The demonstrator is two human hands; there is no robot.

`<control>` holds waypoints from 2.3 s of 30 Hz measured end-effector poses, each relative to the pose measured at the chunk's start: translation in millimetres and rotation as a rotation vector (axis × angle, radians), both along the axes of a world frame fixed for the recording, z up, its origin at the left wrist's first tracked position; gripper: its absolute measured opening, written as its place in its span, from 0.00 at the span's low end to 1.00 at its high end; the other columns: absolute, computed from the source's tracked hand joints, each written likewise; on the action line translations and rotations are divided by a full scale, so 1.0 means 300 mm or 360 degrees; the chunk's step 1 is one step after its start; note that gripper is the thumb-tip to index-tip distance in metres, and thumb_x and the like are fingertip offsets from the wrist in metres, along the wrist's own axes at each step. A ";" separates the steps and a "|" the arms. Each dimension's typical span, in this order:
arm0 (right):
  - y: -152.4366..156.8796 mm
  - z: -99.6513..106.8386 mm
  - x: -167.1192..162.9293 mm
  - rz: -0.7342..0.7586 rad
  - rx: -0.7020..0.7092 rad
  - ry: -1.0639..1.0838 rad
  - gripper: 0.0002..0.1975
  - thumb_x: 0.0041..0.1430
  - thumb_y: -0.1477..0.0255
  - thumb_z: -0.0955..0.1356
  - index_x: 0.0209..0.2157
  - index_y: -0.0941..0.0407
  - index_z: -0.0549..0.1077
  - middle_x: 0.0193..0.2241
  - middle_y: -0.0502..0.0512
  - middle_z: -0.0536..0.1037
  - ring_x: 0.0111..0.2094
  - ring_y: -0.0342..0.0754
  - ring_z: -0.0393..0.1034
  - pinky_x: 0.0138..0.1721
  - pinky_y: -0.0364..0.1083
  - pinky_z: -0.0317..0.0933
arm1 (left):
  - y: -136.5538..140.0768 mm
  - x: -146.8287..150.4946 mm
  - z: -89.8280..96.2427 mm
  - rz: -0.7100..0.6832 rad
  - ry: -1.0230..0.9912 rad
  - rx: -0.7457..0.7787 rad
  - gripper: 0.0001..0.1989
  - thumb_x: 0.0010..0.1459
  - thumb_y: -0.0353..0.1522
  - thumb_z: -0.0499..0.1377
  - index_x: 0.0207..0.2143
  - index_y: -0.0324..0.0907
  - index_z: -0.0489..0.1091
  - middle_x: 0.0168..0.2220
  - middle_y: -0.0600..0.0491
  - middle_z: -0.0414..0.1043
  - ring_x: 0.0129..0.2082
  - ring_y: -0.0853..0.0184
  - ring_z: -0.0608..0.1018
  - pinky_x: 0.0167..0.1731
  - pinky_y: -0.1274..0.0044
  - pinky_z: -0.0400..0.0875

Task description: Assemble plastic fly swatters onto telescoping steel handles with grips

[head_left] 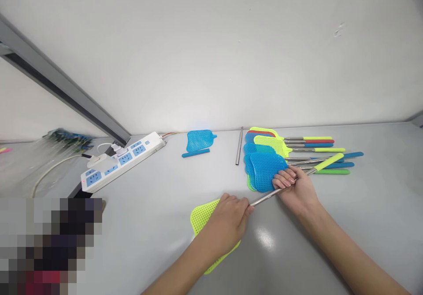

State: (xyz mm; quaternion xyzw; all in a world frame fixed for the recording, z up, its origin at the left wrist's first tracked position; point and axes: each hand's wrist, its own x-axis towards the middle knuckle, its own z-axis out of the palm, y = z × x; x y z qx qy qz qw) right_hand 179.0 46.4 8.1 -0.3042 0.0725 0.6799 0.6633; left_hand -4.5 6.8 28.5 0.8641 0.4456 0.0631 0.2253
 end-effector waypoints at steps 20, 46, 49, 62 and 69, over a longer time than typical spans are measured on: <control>-0.005 0.005 0.003 0.0085 0.0032 -0.0053 0.17 0.48 0.78 0.61 0.16 0.56 0.44 0.10 0.42 0.47 0.11 0.36 0.44 0.12 0.39 0.46 | -0.003 -0.001 0.002 0.0016 -0.0058 0.0002 0.15 0.60 0.33 0.39 0.23 0.41 0.57 0.22 0.55 0.60 0.26 0.69 0.62 0.31 0.75 0.58; -0.004 0.003 0.002 0.0141 0.0047 -0.0067 0.18 0.48 0.77 0.62 0.16 0.56 0.44 0.10 0.42 0.47 0.11 0.36 0.44 0.12 0.39 0.46 | -0.007 -0.004 0.003 0.0000 -0.0094 -0.0030 0.15 0.60 0.33 0.39 0.24 0.41 0.57 0.23 0.55 0.61 0.26 0.70 0.63 0.31 0.74 0.58; -0.004 0.005 0.002 0.0127 0.0032 -0.0038 0.17 0.48 0.77 0.61 0.16 0.56 0.44 0.10 0.42 0.47 0.11 0.36 0.44 0.12 0.39 0.46 | -0.008 -0.004 0.003 -0.0001 -0.0078 -0.0037 0.15 0.60 0.33 0.39 0.24 0.41 0.57 0.23 0.55 0.61 0.27 0.69 0.63 0.31 0.74 0.58; -0.004 0.007 0.002 0.0143 0.0029 -0.0045 0.18 0.48 0.76 0.61 0.16 0.56 0.44 0.11 0.42 0.47 0.11 0.36 0.44 0.12 0.39 0.46 | -0.010 -0.005 0.003 -0.0010 -0.0059 -0.0040 0.14 0.60 0.33 0.39 0.24 0.41 0.57 0.24 0.55 0.62 0.27 0.69 0.64 0.32 0.74 0.58; -0.003 0.006 0.002 0.0120 0.0006 -0.0003 0.17 0.48 0.77 0.61 0.16 0.56 0.45 0.11 0.42 0.46 0.12 0.37 0.43 0.12 0.39 0.45 | -0.009 -0.004 0.003 -0.0031 -0.0033 -0.0068 0.14 0.60 0.34 0.39 0.25 0.41 0.56 0.25 0.55 0.63 0.28 0.69 0.64 0.32 0.74 0.57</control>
